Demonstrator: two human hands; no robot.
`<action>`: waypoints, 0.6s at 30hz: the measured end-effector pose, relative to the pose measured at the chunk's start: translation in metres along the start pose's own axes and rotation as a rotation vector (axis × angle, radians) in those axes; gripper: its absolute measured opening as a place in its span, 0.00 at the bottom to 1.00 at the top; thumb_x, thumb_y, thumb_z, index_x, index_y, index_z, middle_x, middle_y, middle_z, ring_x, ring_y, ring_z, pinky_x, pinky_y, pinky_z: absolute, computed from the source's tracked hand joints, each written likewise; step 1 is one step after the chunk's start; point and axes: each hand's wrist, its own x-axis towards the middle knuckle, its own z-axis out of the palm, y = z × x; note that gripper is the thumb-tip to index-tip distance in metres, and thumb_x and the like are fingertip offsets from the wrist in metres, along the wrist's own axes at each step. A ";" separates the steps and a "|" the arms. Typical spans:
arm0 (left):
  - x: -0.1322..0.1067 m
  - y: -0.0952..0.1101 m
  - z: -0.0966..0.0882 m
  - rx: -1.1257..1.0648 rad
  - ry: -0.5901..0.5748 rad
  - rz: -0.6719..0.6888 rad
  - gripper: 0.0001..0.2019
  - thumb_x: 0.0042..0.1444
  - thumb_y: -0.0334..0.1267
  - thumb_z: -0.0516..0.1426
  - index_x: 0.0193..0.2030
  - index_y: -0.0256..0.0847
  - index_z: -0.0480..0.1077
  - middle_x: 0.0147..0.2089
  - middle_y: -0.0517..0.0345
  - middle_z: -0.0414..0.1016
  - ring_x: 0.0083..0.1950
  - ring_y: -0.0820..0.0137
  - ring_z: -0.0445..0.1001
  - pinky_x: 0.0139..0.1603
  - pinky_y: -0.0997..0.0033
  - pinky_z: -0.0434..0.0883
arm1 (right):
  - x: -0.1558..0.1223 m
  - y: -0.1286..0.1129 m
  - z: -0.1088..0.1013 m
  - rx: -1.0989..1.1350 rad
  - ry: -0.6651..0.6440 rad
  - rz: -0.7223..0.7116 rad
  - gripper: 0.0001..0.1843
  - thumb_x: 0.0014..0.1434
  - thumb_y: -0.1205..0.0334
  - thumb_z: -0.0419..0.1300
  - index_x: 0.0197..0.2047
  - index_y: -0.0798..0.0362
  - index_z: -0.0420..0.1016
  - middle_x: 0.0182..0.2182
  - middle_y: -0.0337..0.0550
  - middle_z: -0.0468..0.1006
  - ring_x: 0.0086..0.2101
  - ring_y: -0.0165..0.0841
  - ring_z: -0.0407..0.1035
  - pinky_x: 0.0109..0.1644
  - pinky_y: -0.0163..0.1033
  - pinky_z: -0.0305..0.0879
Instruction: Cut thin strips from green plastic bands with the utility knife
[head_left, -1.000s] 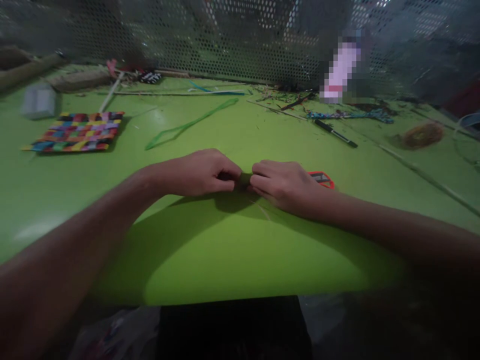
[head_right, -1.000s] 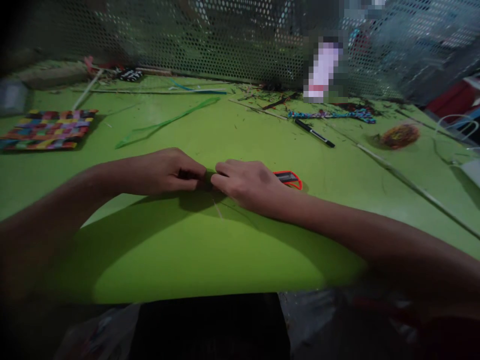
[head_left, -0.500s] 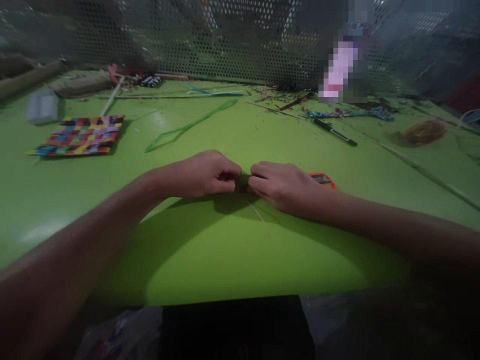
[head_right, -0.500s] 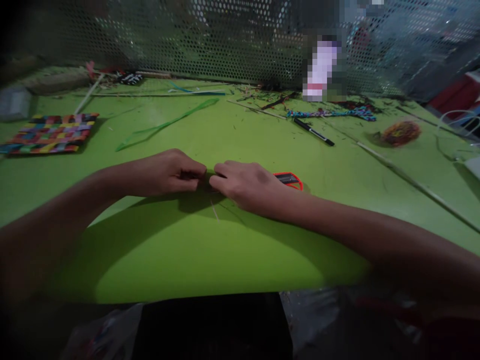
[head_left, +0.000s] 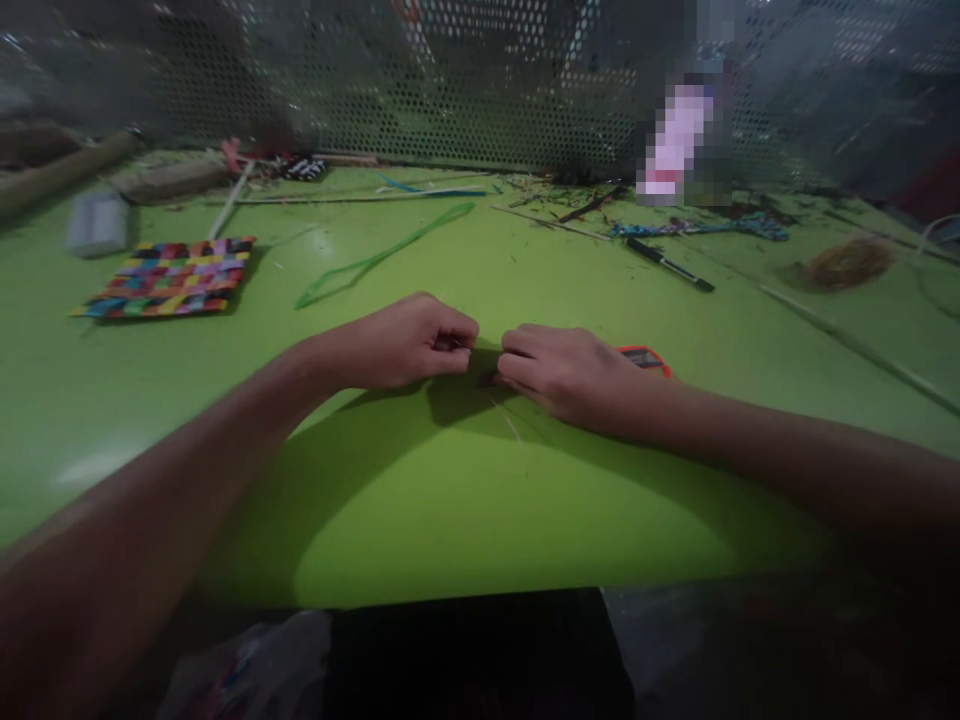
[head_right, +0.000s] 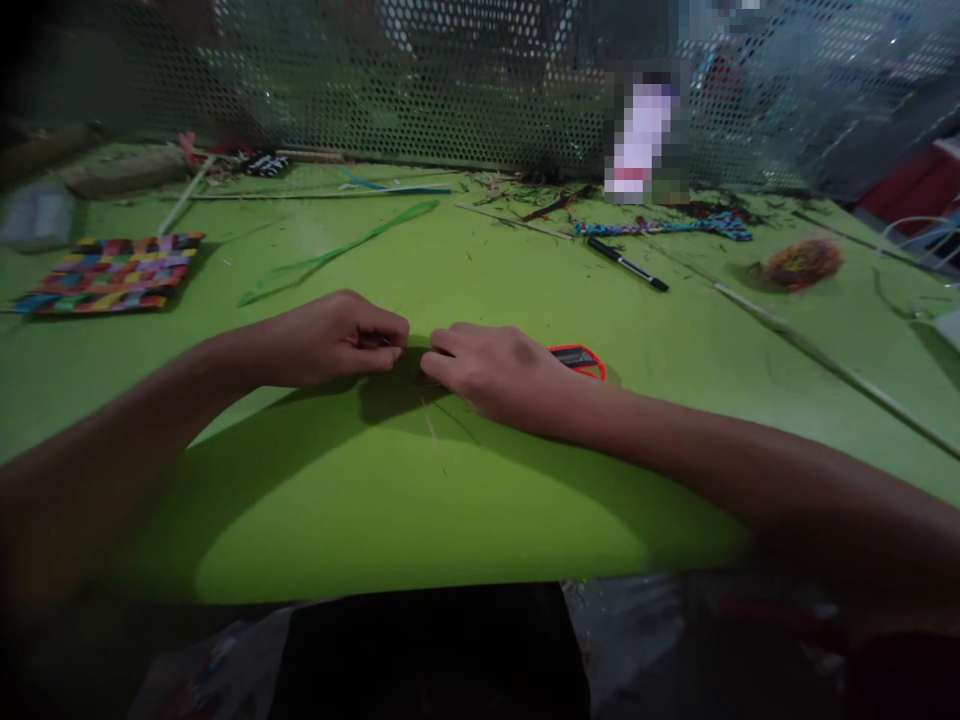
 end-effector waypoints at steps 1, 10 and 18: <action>0.000 -0.001 0.001 0.001 0.012 -0.008 0.13 0.57 0.41 0.52 0.24 0.40 0.61 0.21 0.64 0.57 0.24 0.75 0.57 0.26 0.73 0.54 | 0.000 0.000 0.000 -0.002 0.000 -0.001 0.10 0.71 0.67 0.52 0.39 0.58 0.72 0.33 0.43 0.69 0.32 0.30 0.55 0.35 0.37 0.45; 0.003 -0.004 -0.001 0.021 -0.057 0.004 0.10 0.58 0.37 0.51 0.27 0.39 0.66 0.24 0.63 0.64 0.25 0.74 0.62 0.28 0.74 0.57 | -0.001 0.002 -0.004 -0.079 0.183 -0.045 0.13 0.73 0.64 0.49 0.38 0.57 0.71 0.32 0.43 0.70 0.31 0.30 0.56 0.34 0.37 0.48; 0.002 -0.004 -0.003 0.092 -0.110 0.046 0.13 0.61 0.38 0.51 0.41 0.39 0.77 0.34 0.59 0.78 0.33 0.71 0.72 0.34 0.74 0.63 | 0.000 0.010 -0.006 -0.059 0.177 -0.099 0.11 0.72 0.67 0.49 0.44 0.58 0.73 0.33 0.43 0.72 0.32 0.30 0.59 0.35 0.36 0.51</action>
